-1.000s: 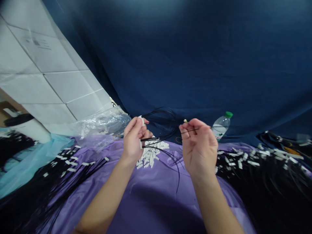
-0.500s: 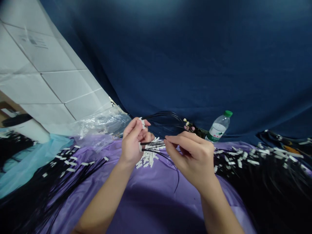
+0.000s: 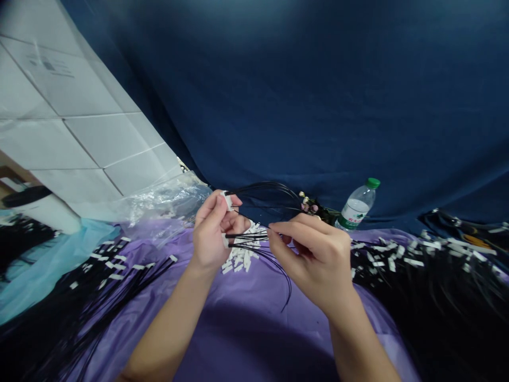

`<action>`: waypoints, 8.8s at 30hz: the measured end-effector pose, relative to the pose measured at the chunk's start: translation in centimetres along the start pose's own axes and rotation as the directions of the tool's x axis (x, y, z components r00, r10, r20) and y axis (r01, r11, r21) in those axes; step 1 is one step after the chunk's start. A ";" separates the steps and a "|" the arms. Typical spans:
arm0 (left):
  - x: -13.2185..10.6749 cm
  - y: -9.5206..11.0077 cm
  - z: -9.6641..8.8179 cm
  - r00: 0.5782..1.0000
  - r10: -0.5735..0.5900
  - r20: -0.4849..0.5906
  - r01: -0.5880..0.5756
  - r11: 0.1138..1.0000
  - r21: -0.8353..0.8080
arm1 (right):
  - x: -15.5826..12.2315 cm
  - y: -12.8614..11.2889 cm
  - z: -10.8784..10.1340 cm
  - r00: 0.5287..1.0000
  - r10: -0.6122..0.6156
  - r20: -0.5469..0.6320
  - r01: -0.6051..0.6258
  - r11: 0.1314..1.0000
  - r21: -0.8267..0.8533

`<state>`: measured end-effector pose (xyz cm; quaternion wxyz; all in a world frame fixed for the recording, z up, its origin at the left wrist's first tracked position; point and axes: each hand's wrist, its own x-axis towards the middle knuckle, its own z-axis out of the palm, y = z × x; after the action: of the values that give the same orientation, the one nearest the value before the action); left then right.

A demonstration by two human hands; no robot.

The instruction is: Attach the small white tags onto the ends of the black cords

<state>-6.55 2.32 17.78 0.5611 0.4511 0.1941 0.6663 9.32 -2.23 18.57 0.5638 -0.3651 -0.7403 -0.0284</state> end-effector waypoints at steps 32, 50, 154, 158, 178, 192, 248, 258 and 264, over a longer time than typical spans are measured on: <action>-0.9 -0.3 0.6 0.981 -0.165 0.103 0.153 0.981 0.118 | -0.8 1.1 2.5 0.925 -0.357 -0.129 0.304 0.900 -0.313; 0.7 0.9 -0.7 0.998 -0.062 -0.025 0.061 0.997 -0.055 | -0.7 0.1 0.7 0.926 -0.081 -0.369 0.110 0.992 0.057; 0.8 0.1 -0.8 0.999 -0.049 0.000 0.049 0.997 0.062 | 0.1 -0.2 1.9 0.997 -0.013 -0.072 0.016 0.999 0.038; 0.9 0.1 -0.8 0.999 -0.047 -0.006 0.047 0.997 0.066 | 0.0 -0.3 2.0 0.999 -0.031 -0.034 0.033 0.998 0.053; 0.4 1.1 -0.5 0.991 -0.115 -0.063 0.122 0.984 0.126 | -0.2 -0.5 2.2 0.999 -0.041 -0.024 0.042 0.996 0.074; 0.1 0.8 -0.6 0.983 -0.182 -0.022 0.182 0.957 0.225 | -0.1 -0.2 2.1 0.980 -0.079 -0.184 0.056 0.991 -0.126; -1.9 1.1 1.7 0.937 -0.338 -0.089 0.342 0.939 0.045 | -1.1 0.6 4.2 0.914 -0.324 -0.244 0.257 0.928 -0.271; -2.2 0.3 1.7 0.975 -0.198 -0.098 0.211 0.967 0.142 | -1.0 -1.0 4.3 0.966 -0.054 -0.254 0.042 0.998 -0.052; -2.3 -0.3 1.6 0.978 -0.182 -0.102 0.196 0.970 0.143 | -1.0 -0.7 4.5 0.971 -0.051 -0.233 0.036 0.997 -0.066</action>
<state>-5.21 -0.15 17.47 0.5769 0.4423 0.3110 0.6122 5.34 -1.21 16.35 0.6349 -0.3601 -0.6752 -0.1065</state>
